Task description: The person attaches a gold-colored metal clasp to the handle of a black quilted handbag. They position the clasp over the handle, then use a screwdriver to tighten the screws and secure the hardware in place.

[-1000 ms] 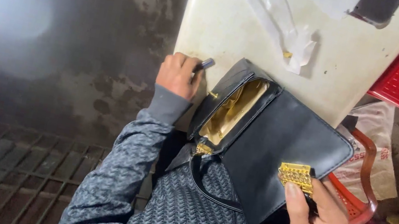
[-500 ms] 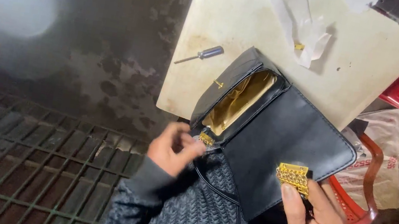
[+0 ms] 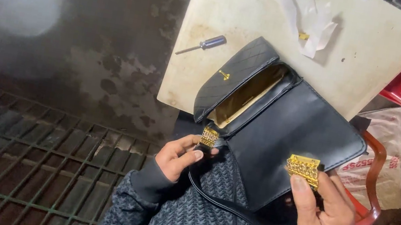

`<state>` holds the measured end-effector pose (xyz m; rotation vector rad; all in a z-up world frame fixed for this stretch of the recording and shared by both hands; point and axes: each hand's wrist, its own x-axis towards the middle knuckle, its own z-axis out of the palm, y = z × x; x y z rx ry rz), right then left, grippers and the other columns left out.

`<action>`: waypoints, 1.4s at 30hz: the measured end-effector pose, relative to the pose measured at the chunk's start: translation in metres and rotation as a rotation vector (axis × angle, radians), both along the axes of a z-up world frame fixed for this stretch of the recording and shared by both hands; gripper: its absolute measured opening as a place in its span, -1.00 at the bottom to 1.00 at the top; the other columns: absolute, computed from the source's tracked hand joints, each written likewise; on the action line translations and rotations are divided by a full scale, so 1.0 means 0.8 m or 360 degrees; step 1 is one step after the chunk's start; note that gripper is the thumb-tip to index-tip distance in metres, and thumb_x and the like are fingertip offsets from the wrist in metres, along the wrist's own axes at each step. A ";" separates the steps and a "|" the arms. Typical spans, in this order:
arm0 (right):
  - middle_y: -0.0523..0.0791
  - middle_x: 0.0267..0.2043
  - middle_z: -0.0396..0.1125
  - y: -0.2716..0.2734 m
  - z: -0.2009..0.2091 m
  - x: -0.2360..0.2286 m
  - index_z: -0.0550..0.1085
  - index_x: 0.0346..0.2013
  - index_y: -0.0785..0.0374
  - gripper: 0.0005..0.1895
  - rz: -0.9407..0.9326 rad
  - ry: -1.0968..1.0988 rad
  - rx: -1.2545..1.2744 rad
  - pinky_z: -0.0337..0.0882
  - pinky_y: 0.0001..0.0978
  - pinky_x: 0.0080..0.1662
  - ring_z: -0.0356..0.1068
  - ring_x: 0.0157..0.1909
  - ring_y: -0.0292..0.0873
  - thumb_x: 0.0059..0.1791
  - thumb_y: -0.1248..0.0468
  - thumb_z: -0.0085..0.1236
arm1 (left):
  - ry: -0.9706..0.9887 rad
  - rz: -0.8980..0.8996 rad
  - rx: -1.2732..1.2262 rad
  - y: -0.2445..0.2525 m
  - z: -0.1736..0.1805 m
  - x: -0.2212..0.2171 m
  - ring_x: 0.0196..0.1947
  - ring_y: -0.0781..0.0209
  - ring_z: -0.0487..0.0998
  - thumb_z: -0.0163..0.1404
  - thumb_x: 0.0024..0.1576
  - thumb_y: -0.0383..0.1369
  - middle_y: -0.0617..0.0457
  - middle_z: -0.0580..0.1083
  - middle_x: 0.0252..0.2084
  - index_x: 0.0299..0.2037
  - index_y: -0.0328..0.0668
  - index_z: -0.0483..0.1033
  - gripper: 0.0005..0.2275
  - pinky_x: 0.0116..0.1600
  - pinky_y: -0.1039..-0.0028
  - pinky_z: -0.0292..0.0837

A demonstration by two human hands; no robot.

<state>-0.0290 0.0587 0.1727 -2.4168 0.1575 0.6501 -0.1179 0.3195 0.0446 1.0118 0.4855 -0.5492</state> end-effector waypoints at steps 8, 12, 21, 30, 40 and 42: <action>-0.15 -0.54 0.35 0.018 0.009 -0.004 0.63 -0.39 0.20 -0.72 -0.0059 0.0093 0.0029 0.43 -0.44 -0.25 0.37 -0.43 -0.26 0.04 0.14 0.07 | 0.0313 -0.0702 0.1242 -0.005 -0.019 -0.006 0.10 0.10 0.61 -0.06 0.16 -0.05 0.12 0.63 0.03 0.20 0.18 0.43 -0.60 0.09 0.29 0.43; -0.18 -0.48 0.36 0.028 0.014 -0.003 0.62 -0.29 0.16 -0.78 -0.0013 0.0000 0.0021 0.50 -0.51 -0.30 0.49 -0.50 -0.32 0.02 0.15 0.07 | -0.0639 -0.0209 0.2105 -0.020 0.031 0.031 -0.15 0.09 0.55 0.06 0.20 -0.24 0.04 0.54 -0.12 -0.09 -0.16 0.51 -0.80 -0.09 0.33 0.36; -0.18 -0.36 0.40 0.025 0.013 0.001 0.62 -0.30 0.12 -0.73 0.0004 0.0035 0.0068 0.55 -0.50 -0.35 0.58 -0.50 -0.32 0.03 0.07 0.03 | -0.1032 0.0025 0.1079 -0.104 0.013 0.138 0.05 -0.09 0.55 -0.17 0.36 -0.35 -0.17 0.50 0.04 0.10 -0.32 0.44 -0.76 0.19 0.28 0.41; 0.00 0.21 0.45 0.002 0.036 0.001 0.52 -0.69 0.25 -0.62 -0.0198 -0.0248 0.0437 0.44 -0.51 -0.08 0.53 -0.18 -0.30 0.01 0.26 -0.01 | -0.0043 0.0173 0.0826 -0.119 -0.043 0.180 0.28 0.08 0.48 0.03 0.11 -0.06 -0.12 0.46 0.27 0.33 -0.21 0.26 -0.39 0.37 0.36 0.33; 0.02 -0.33 0.32 -0.090 -0.042 0.080 0.38 0.08 0.39 -0.65 -0.1043 -0.0001 0.0976 0.04 -0.51 -0.55 0.01 -0.63 -0.32 0.15 0.19 -0.16 | -0.0222 0.0028 0.0576 -0.112 -0.064 0.173 0.38 -0.03 0.38 0.01 0.18 -0.20 -0.16 0.38 0.36 0.35 -0.24 0.28 -0.47 0.46 0.19 0.24; -0.04 -0.32 0.32 -0.101 -0.039 0.085 0.40 0.14 0.42 -0.53 -0.1108 0.0081 0.1262 0.04 -0.58 -0.55 0.02 -0.62 -0.36 0.12 0.08 -0.09 | -0.0363 0.0030 0.0599 -0.107 -0.054 0.165 0.34 -0.02 0.42 -0.04 0.22 -0.20 -0.15 0.41 0.32 0.32 -0.24 0.31 -0.52 0.44 0.22 0.29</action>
